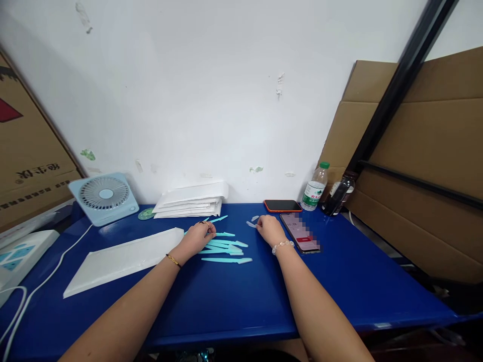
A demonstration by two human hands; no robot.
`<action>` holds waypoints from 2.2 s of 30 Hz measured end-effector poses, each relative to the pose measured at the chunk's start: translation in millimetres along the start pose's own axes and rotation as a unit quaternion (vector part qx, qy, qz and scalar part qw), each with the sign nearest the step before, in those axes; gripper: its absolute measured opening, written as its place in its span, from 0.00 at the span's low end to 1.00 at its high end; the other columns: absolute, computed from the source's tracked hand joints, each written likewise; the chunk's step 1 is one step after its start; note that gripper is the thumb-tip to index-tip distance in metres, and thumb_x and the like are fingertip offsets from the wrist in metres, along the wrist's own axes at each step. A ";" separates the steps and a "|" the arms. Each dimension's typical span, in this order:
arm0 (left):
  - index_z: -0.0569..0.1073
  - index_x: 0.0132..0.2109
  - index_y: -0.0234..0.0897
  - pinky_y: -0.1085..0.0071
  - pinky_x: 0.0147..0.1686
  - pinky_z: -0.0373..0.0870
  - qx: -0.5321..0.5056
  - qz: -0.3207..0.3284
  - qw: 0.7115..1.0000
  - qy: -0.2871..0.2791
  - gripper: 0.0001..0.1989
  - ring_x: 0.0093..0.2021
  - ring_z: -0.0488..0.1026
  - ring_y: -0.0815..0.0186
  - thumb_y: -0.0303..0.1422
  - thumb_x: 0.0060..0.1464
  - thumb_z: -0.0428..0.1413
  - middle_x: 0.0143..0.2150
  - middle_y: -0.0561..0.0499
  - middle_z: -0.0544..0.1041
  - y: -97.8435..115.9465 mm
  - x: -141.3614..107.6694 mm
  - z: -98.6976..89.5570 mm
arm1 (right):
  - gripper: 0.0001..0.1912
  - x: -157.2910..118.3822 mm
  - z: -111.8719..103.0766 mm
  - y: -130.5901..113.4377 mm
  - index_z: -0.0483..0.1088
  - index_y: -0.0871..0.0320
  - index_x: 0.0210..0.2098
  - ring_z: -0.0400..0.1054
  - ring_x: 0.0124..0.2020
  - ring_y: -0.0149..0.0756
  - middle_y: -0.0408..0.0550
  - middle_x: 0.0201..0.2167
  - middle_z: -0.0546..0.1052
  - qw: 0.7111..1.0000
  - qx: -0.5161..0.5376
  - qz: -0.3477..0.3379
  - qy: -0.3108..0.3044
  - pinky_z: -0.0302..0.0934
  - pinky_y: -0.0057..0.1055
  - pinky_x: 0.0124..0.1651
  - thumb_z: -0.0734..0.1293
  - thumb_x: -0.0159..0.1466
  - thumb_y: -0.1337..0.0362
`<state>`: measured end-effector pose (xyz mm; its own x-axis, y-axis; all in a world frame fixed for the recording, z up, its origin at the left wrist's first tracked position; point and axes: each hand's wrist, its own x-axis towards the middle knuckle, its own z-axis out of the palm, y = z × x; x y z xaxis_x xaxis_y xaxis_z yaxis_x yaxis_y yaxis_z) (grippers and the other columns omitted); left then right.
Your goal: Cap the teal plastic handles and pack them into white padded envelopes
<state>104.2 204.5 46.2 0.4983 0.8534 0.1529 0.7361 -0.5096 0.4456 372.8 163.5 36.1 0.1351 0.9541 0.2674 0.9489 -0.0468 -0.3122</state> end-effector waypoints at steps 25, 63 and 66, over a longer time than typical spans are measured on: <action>0.73 0.38 0.38 0.71 0.33 0.64 -0.115 0.040 0.992 -0.031 0.13 0.35 0.72 0.64 0.42 0.51 0.53 0.34 0.50 0.76 5.1 -5.0 -9.9 | 0.12 -19.7 -10.9 -42.4 0.76 0.56 0.36 0.68 0.30 0.34 0.46 0.30 0.76 0.945 0.283 -0.130 -0.102 0.61 0.29 0.32 0.63 0.60 0.58; 0.68 0.37 0.39 0.69 0.38 0.56 0.066 0.092 0.993 0.045 0.12 0.33 0.71 0.67 0.36 0.62 0.42 0.31 0.55 0.76 5.8 -3.9 -18.2 | 0.10 -13.5 0.6 -49.0 0.73 0.56 0.37 0.66 0.31 0.32 0.45 0.31 0.74 0.954 0.256 -0.152 0.021 0.58 0.28 0.34 0.61 0.64 0.62; 0.69 0.37 0.39 0.69 0.39 0.57 0.057 0.100 0.993 0.036 0.12 0.33 0.71 0.67 0.35 0.62 0.42 0.30 0.55 0.76 9.4 -4.5 -16.6 | 0.10 -16.5 0.7 -53.5 0.74 0.56 0.37 0.65 0.29 0.31 0.45 0.31 0.74 0.953 0.258 -0.160 0.011 0.58 0.27 0.33 0.61 0.64 0.62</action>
<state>101.2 197.7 64.3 0.6090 0.7371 0.2930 0.6748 -0.6756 0.2969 319.7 150.5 47.8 -0.1267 0.8886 0.4408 0.6766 0.4024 -0.6167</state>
